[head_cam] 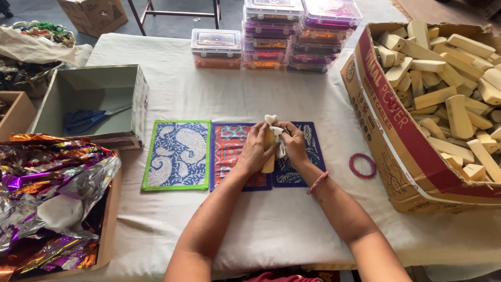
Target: Wiping wooden blocks with a cloth and wrapping them in metallic foil before placing them in containers
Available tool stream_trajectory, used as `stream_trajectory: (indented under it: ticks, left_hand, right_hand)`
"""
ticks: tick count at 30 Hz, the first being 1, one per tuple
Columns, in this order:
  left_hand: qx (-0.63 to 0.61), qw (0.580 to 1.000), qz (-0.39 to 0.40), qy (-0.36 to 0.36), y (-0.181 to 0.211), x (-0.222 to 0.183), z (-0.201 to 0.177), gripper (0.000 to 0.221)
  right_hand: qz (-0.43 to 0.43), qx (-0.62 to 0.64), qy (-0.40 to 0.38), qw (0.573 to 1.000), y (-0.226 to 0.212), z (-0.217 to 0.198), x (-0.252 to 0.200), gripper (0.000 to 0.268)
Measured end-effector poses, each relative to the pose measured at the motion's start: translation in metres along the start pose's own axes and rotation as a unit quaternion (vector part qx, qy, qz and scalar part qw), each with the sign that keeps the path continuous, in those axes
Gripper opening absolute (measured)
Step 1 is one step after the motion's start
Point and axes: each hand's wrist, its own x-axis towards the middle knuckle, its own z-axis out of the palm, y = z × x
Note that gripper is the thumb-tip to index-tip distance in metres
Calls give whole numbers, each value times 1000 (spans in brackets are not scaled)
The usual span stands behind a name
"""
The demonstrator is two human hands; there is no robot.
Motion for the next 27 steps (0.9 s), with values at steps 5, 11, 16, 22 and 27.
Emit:
stream_trajectory:
  ticks: [5,11,16,22,27]
  left_hand:
    - [-20,990,-134,-38,21,6,-19,88]
    - [-137,962,-234,42,23,9,-23,88]
    - [-117,962,-216,123,13,-4,-13,64]
    - [-3,999,-51,3,10,-4,-12,30]
    - [83,992,-99,-5,28,8,-31,54]
  right_hand:
    - [-113,29,88,989,-11,2,-1,32]
    - [-304,-296,24,905,-48,23,-24,31]
    - [-331,-334,12,883,-57,32,-28,30]
    - [-388,-320,58,862,-53,24,-35,32]
    - [-348,-248,89,900,-53,19,-27,40]
